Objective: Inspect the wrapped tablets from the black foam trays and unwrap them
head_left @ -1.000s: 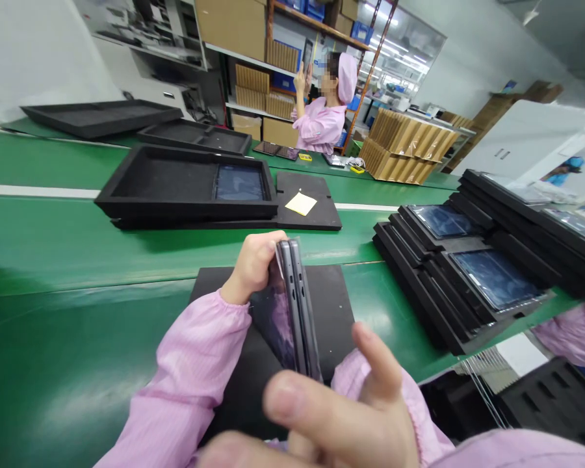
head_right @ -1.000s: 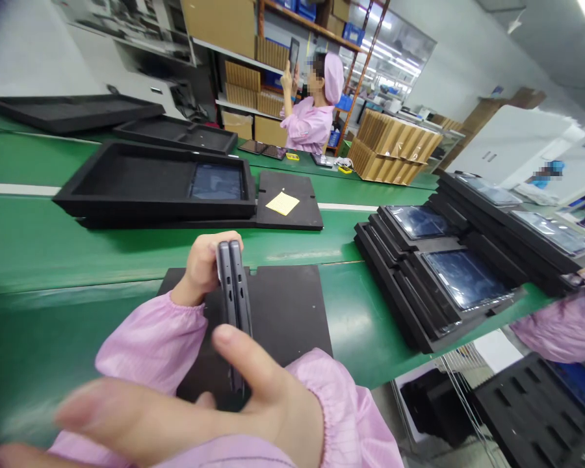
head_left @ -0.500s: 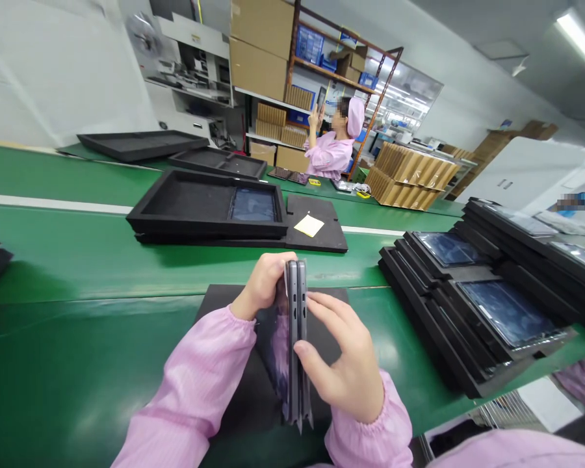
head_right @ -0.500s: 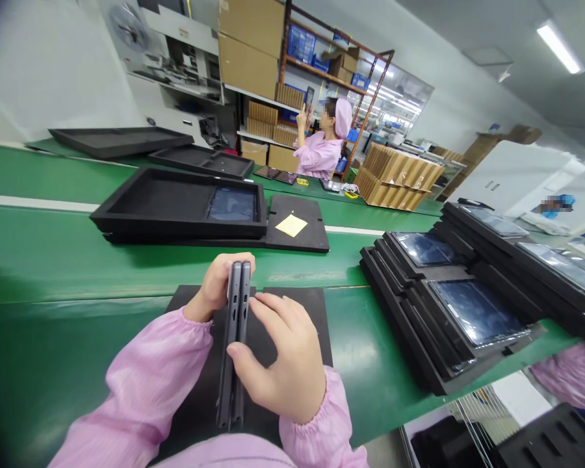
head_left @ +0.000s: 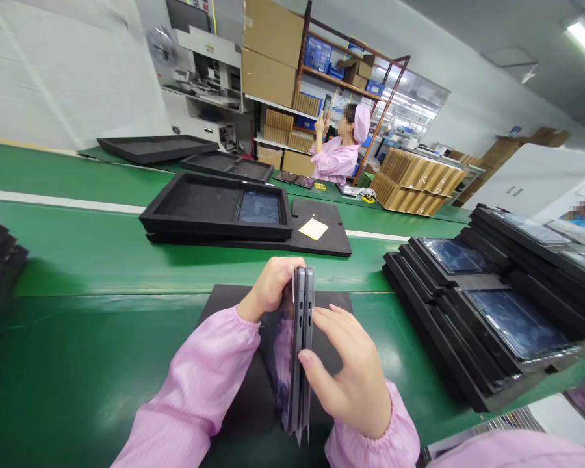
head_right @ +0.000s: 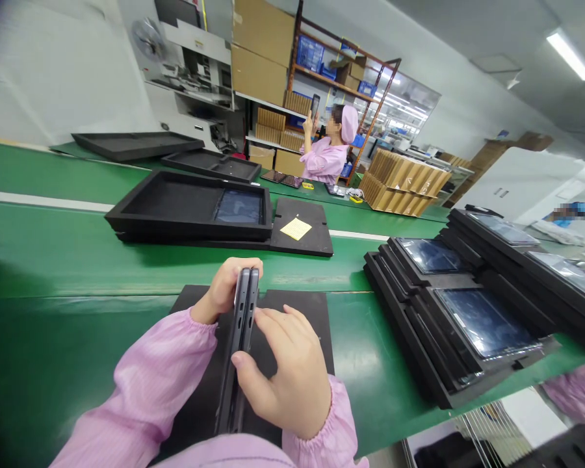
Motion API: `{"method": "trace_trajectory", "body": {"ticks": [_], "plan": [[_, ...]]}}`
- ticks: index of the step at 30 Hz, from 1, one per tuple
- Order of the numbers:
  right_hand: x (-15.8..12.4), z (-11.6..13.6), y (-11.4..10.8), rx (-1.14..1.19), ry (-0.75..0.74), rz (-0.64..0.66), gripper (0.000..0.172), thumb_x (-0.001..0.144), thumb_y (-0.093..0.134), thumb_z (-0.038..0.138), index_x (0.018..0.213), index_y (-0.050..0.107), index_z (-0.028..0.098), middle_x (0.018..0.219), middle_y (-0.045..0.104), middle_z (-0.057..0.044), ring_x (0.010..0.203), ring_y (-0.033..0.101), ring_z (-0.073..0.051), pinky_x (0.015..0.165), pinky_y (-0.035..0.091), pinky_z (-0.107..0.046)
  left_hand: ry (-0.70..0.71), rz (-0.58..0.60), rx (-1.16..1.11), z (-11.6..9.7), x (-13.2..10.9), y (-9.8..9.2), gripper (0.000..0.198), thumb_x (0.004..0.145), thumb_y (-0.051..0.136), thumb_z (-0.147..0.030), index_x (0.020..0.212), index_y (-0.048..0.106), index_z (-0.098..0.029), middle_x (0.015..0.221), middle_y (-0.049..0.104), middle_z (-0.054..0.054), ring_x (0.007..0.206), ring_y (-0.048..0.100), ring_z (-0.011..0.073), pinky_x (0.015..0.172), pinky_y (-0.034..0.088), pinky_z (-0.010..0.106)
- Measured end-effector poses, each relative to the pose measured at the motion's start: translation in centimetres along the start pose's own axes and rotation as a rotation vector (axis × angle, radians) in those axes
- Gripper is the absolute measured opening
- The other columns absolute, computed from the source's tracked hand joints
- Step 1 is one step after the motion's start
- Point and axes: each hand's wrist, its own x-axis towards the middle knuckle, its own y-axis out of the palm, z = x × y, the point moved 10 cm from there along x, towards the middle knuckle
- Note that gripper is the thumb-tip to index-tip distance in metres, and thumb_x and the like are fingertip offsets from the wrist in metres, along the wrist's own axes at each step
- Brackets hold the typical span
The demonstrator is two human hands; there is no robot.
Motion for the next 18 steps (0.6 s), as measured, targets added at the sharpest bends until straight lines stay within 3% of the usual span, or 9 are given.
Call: {"method": "trace_trajectory", "body": {"ticks": [18], "plan": [[-0.3, -0.27, 0.44, 0.001, 0.029, 0.043, 0.028, 0.092, 0.053, 0.023, 0.117, 0.062, 0.016, 0.111, 0.077, -0.012, 0.1, 0.074, -0.025, 0.098, 0.057, -0.047, -0.034, -0.006, 0.023, 0.39, -0.13, -0.02, 0.071, 0.082, 0.025, -0.086, 0.055, 0.043, -0.022, 0.047, 0.038, -0.004, 0.045, 0.032, 0.0129, 0.048, 0.028, 0.032]]}}
